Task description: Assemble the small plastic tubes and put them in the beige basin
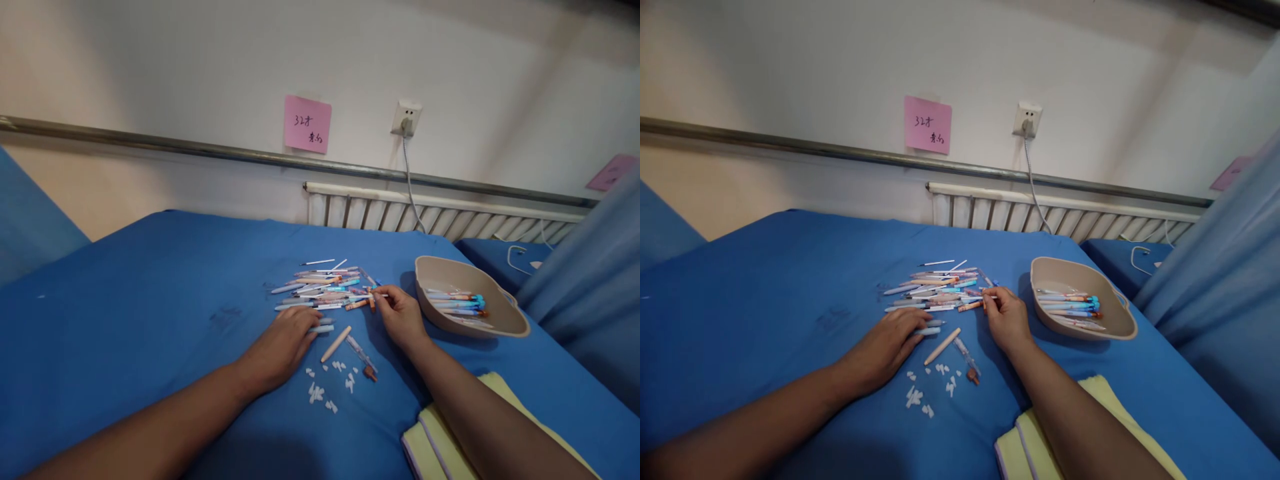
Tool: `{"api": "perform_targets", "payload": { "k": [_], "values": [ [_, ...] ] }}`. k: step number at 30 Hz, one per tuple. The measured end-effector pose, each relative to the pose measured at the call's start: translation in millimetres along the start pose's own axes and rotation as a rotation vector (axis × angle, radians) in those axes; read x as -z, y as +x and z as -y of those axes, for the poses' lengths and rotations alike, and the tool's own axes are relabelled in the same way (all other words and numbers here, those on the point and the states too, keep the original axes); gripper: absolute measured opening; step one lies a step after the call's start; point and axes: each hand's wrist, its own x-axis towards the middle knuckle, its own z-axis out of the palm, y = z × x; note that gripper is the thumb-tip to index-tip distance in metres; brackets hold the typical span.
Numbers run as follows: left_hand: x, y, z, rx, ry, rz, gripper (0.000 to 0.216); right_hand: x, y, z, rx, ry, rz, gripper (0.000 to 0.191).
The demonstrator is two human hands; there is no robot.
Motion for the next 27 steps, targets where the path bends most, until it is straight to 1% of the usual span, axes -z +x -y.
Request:
{"api": "perform_targets", "payload": {
  "k": [4, 11, 19, 27],
  "values": [
    [1.4, 0.9, -0.8, 0.014, 0.003, 0.004, 0.019, -2.7, -0.1, -1.7, 0.0, 0.019, 0.036, 0.023],
    [-4.4, -0.3, 3.1, 0.011, -0.005, -0.033, 0.021, -4.1, -2.3, -0.9, -0.029, 0.021, 0.031, 0.024],
    [-1.8, 0.0, 1.9, -0.001, -0.001, -0.005, 0.022, -4.8, -4.1, 1.1, -0.02, -0.019, 0.029, 0.025],
    [-4.5, 0.4, 4.5, 0.001, 0.005, -0.007, 0.021, -8.2, -5.2, -1.1, -0.019, 0.003, 0.045, 0.022]
  ]
}}
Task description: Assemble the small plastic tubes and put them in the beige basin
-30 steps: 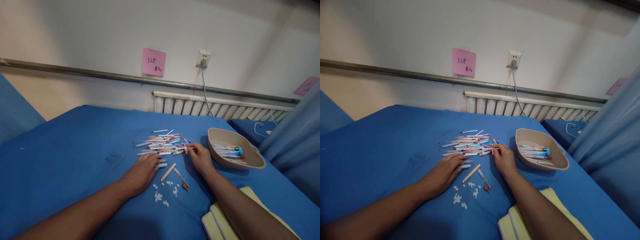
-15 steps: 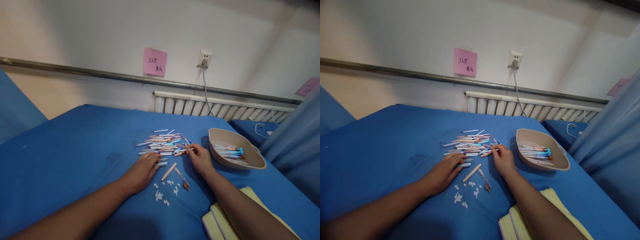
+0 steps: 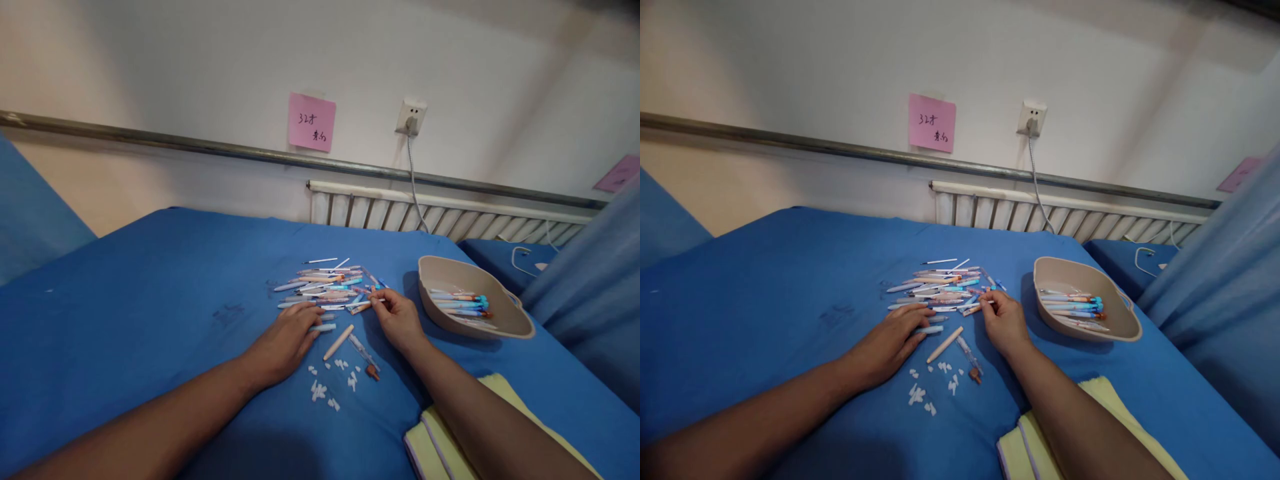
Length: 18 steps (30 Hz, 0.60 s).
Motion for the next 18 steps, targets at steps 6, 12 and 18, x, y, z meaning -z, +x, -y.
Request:
{"api": "perform_targets", "payload": {
  "k": [6, 12, 18],
  "values": [
    [-2, 0, 2, -0.013, 0.003, -0.006, 0.021, -4, -1, -3, -0.028, 0.03, 0.007, 0.023],
    [-4, 0, 5, -0.009, 0.032, -0.021, 0.024, -9, -1, -3, -0.067, 0.101, 0.036, 0.027],
    [-3, 1, 4, -0.007, 0.047, -0.003, 0.024, -13, -2, -2, -0.1, 0.146, 0.068, 0.026]
  ]
}}
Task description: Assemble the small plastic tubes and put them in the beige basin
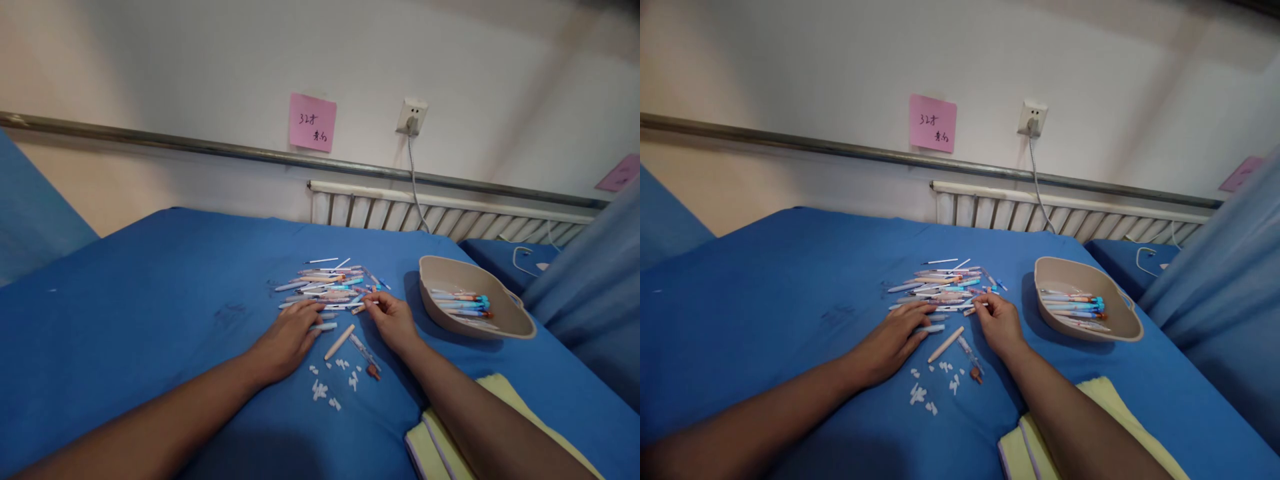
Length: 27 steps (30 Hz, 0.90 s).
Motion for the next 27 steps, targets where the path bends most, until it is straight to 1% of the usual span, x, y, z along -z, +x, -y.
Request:
{"api": "perform_targets", "payload": {
  "k": [4, 9, 12, 14, 20, 23, 27],
  "values": [
    [1, 0, -1, 0.004, -0.013, 0.003, 0.024, -2, 0, 1, -0.014, 0.02, 0.035, 0.025],
    [1, 0, -1, 0.006, -0.034, -0.001, 0.022, 2, 0, 3, -0.008, 0.037, -0.021, 0.026],
    [2, 0, -3, -0.004, -0.054, -0.018, 0.021, 3, -2, 5, -0.002, 0.05, -0.007, 0.026],
    [3, 0, -4, -0.006, -0.065, -0.027, 0.02, 3, -3, 6, 0.004, 0.039, 0.01, 0.026],
    [5, 0, -7, 0.01, -0.075, -0.037, 0.017, 3, -3, 3, -0.002, -0.031, 0.004, 0.024],
    [7, 0, -10, 0.005, -0.092, -0.018, 0.017, 3, -3, 2, -0.008, -0.048, 0.031, 0.023],
    [14, -2, -17, 0.007, -0.124, 0.021, 0.02, 4, -6, 5, 0.004, -0.036, 0.016, 0.023]
  ]
}}
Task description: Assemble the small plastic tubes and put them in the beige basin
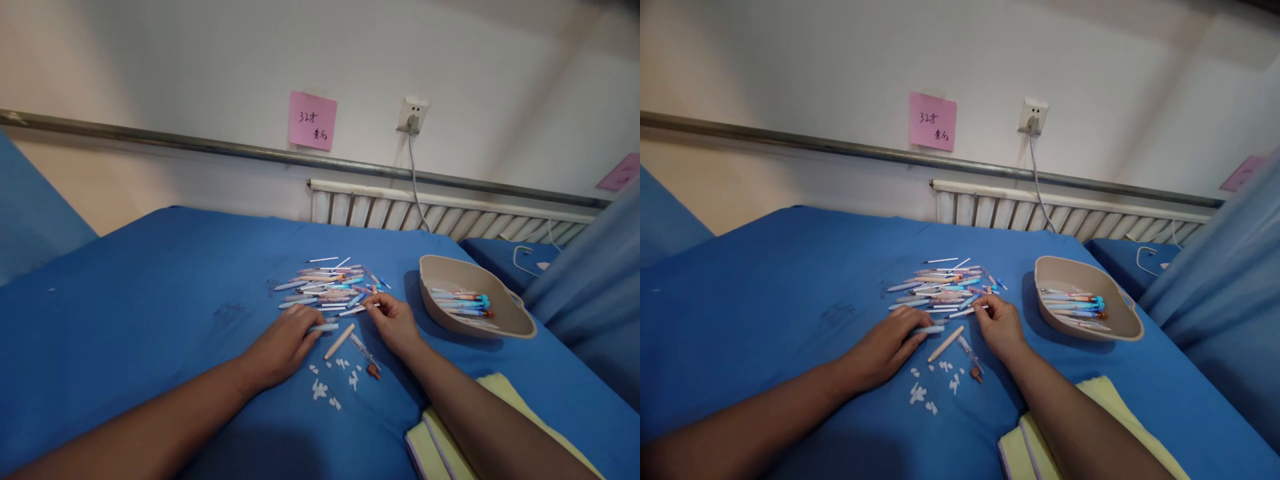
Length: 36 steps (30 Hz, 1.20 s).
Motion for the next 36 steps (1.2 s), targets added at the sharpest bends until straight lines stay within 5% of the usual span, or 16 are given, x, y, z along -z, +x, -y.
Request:
{"api": "perform_targets", "payload": {
  "k": [12, 36],
  "values": [
    [-1, 2, 13, 0.285, -0.021, -0.115, 0.023, -1, 1, -2, -0.037, 0.069, 0.002, 0.027],
    [-1, 5, 12, 0.286, 0.0, -0.088, 0.023, -12, 1, -2, -0.106, 0.27, 0.115, 0.027]
  ]
}}
